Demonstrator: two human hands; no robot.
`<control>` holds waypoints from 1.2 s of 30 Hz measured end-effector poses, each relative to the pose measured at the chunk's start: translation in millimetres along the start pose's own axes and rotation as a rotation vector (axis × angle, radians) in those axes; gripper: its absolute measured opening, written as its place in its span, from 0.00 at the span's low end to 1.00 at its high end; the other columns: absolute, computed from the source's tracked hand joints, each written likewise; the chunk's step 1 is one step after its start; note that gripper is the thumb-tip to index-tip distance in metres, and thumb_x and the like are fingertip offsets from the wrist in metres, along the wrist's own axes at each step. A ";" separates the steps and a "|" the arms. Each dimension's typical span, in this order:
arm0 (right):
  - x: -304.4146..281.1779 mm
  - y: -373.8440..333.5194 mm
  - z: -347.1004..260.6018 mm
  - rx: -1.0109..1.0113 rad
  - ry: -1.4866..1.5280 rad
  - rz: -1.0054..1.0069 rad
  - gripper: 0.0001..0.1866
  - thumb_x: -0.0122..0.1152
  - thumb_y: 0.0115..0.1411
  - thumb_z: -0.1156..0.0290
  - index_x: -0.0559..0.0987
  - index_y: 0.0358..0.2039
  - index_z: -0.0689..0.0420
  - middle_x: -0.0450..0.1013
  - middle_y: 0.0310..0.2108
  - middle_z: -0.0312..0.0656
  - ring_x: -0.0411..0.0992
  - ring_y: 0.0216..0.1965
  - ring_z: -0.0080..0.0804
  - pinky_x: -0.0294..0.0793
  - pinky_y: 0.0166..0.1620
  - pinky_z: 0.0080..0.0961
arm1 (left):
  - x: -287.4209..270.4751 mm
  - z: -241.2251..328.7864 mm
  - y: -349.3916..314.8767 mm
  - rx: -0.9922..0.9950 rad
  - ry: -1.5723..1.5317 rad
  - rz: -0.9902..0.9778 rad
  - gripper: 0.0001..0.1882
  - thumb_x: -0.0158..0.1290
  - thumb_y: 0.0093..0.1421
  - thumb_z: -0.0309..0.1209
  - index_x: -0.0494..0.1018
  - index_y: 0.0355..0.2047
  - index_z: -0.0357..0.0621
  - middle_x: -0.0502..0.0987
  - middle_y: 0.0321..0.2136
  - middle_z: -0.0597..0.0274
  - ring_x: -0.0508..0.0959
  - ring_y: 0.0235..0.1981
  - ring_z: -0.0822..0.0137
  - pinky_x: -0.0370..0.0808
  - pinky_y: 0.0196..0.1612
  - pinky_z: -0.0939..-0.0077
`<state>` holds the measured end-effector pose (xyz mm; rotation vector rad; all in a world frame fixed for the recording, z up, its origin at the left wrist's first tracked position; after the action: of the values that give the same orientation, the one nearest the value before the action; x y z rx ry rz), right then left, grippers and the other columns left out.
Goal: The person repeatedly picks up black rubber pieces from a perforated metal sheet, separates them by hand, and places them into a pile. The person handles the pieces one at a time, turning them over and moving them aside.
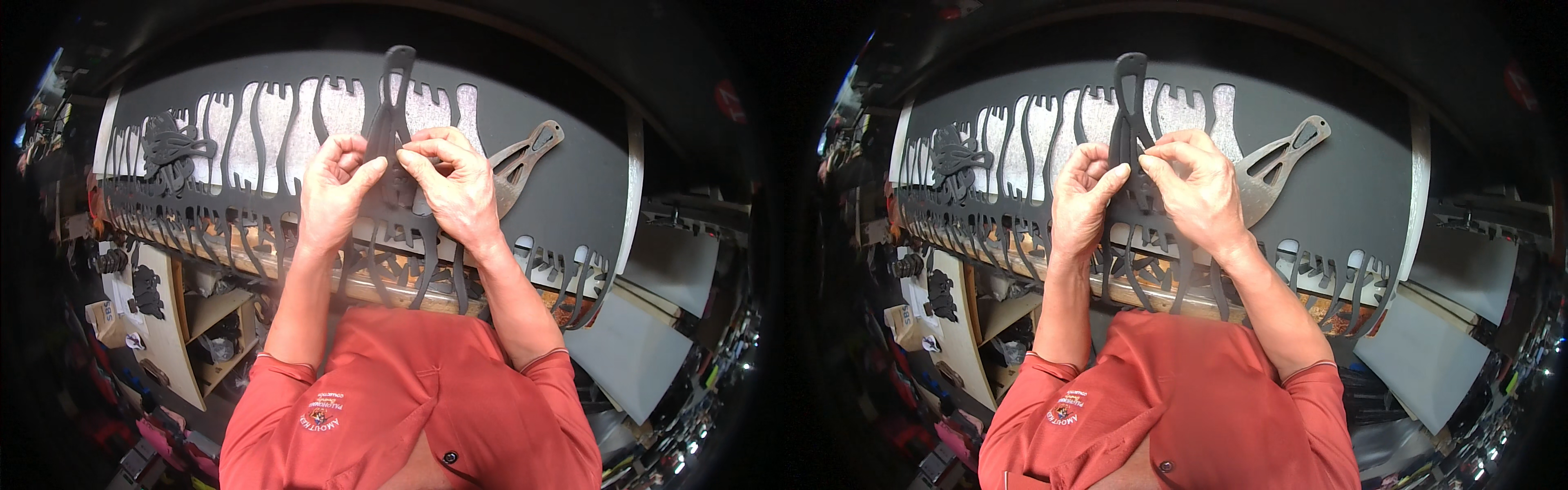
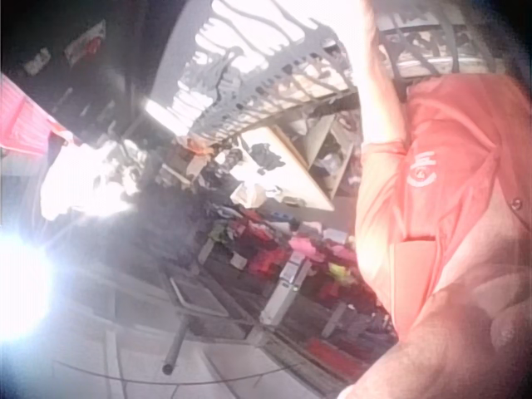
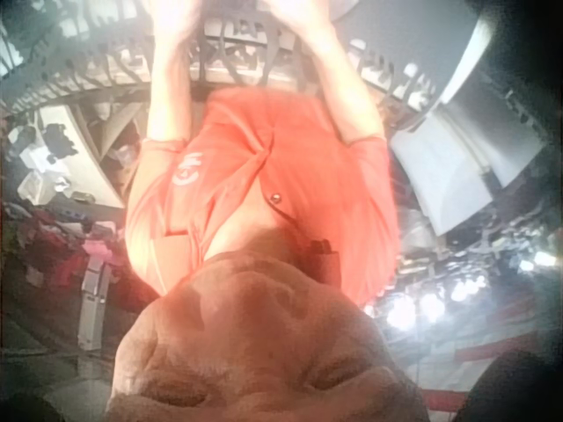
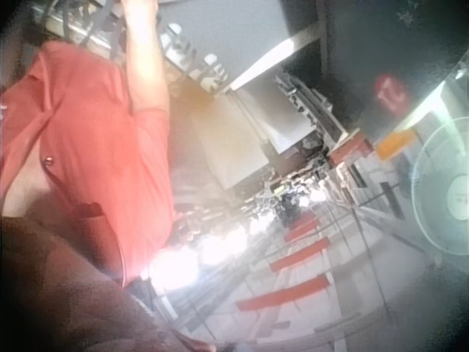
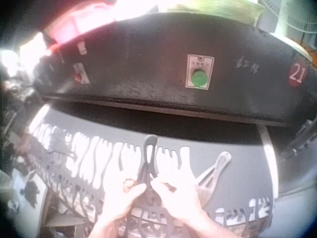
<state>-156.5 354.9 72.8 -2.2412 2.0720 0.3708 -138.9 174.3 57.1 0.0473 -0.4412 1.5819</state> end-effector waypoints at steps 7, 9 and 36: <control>-7.1 -7.6 -13.3 0.029 0.119 0.034 0.08 0.75 0.61 0.73 0.88 0.38 0.62 0.81 0.41 0.45 0.81 0.42 0.34 0.80 0.46 0.29 | 8.9 0.3 -10.7 0.029 -0.037 -0.098 0.21 0.60 0.69 0.18 0.76 0.61 0.31 0.83 0.52 0.59 0.82 0.51 0.72 0.81 0.57 0.75; -8.9 -9.5 -19.4 0.008 0.091 0.038 0.07 0.75 0.60 0.74 0.88 0.38 0.63 0.82 0.40 0.46 0.82 0.41 0.34 0.80 0.45 0.29 | 8.7 2.9 -13.3 0.032 -0.056 -0.136 0.20 0.61 0.69 0.18 0.76 0.60 0.31 0.83 0.52 0.58 0.82 0.51 0.72 0.81 0.57 0.76; -23.3 -30.7 -19.9 -0.049 0.092 0.197 0.18 0.77 0.58 0.79 0.83 0.48 0.62 0.85 0.41 0.44 0.84 0.42 0.31 0.83 0.48 0.28 | 42.3 -1.1 -11.1 0.054 -0.168 -0.097 0.17 0.62 0.70 0.20 0.74 0.57 0.33 0.83 0.50 0.55 0.82 0.51 0.71 0.80 0.57 0.75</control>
<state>-125.0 376.2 93.7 -2.1238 2.3648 0.3396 -130.8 214.8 71.4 0.2408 -0.5194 1.4998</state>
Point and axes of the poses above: each hand's wrist, its own y-axis towards the middle knuckle, its own x-axis out of the palm, z = x × y, the point moved 5 cm from there along y, towards the middle knuckle
